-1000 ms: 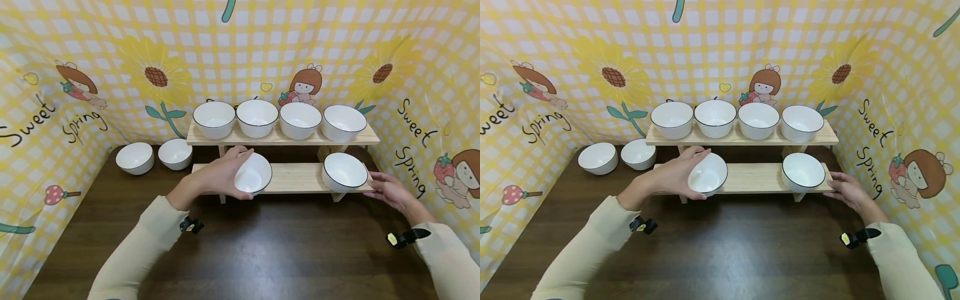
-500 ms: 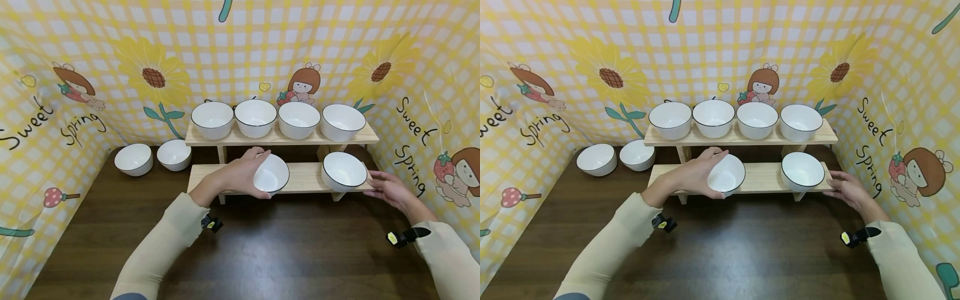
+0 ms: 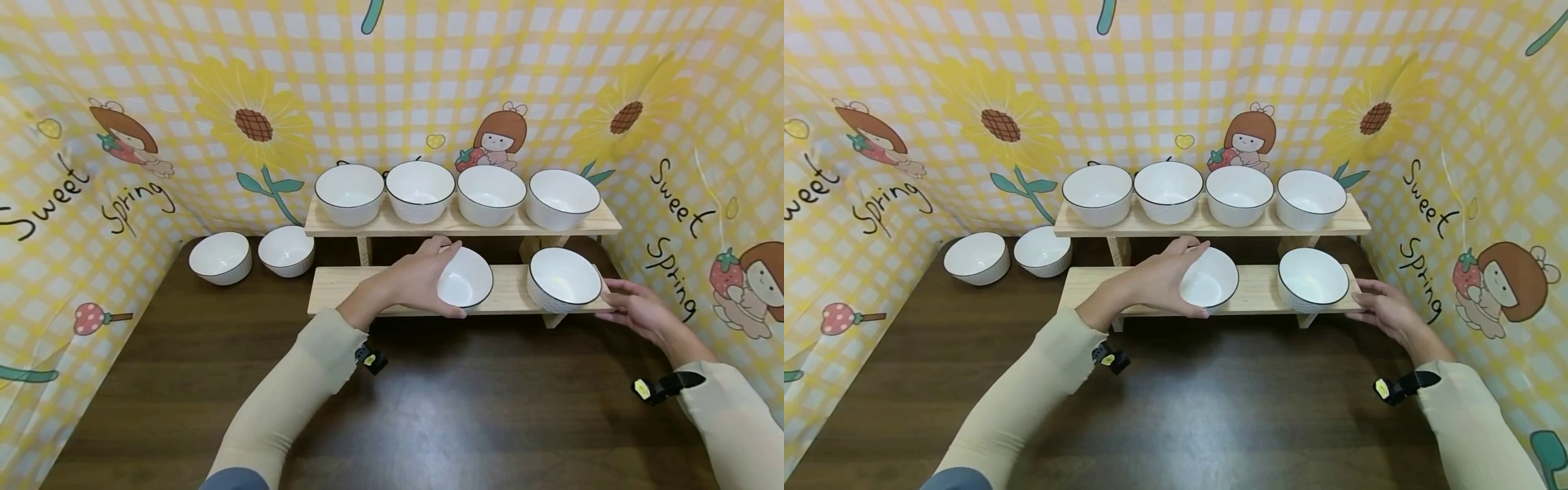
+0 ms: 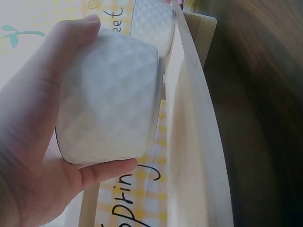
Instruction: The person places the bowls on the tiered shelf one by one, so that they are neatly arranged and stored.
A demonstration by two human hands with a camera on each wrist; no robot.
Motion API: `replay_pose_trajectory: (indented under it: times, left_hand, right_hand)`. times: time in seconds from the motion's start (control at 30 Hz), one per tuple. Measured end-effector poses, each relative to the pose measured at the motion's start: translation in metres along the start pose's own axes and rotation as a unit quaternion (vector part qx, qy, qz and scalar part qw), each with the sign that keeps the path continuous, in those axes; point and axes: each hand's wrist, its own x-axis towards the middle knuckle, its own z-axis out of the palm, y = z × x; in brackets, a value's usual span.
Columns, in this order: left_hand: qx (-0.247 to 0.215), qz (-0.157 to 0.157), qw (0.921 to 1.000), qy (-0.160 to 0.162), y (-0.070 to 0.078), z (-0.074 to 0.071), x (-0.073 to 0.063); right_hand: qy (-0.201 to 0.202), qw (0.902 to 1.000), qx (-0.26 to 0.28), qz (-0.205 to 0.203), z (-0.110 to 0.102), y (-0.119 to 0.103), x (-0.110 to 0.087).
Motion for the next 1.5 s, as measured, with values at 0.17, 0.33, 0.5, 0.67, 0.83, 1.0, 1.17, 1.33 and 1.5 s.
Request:
replay_pose_trajectory:
  times: [0.17, 0.33, 0.5, 0.67, 0.83, 1.0, 1.17, 1.33, 1.5]
  left_hand:
    - [0.007, -0.004, 1.0, 0.0, 0.005, 0.005, 0.009]
    - [0.02, -0.009, 0.9998, 0.001, 0.009, 0.013, 0.018]
    - [0.017, -0.02, 0.9997, 0.003, 0.011, 0.021, 0.025]
    - [0.016, -0.031, 0.9994, 0.002, 0.015, 0.027, 0.034]
    - [0.037, -0.035, 0.9987, 0.005, 0.019, 0.03, 0.041]
    - [0.044, -0.036, 0.9984, -0.001, 0.023, 0.034, 0.046]
    - [0.039, -0.039, 0.9985, 0.001, 0.025, 0.037, 0.05]
    - [0.034, -0.04, 0.9986, 0.005, 0.026, 0.039, 0.052]
    - [0.039, -0.041, 0.9983, 0.006, 0.028, 0.041, 0.055]
  right_hand:
    - [0.003, 1.0, -0.006, 0.003, -0.001, 0.001, 0.0]
    - [0.001, 1.0, 0.003, 0.003, -0.001, 0.0, 0.0]
    - [0.003, 1.0, -0.004, 0.006, 0.0, 0.0, 0.0]
    - [-0.001, 1.0, 0.003, 0.005, 0.0, 0.0, 0.0]
    - [-0.004, 0.9999, 0.01, -0.001, 0.001, -0.001, 0.0]
    - [-0.005, 0.9999, 0.012, -0.001, 0.001, -0.001, -0.001]
    - [-0.005, 0.9999, 0.011, 0.001, 0.001, 0.0, -0.001]
    - [-0.004, 0.9999, 0.014, 0.002, 0.001, 0.001, 0.0]
    - [-0.003, 1.0, 0.007, 0.002, 0.0, 0.001, 0.0]
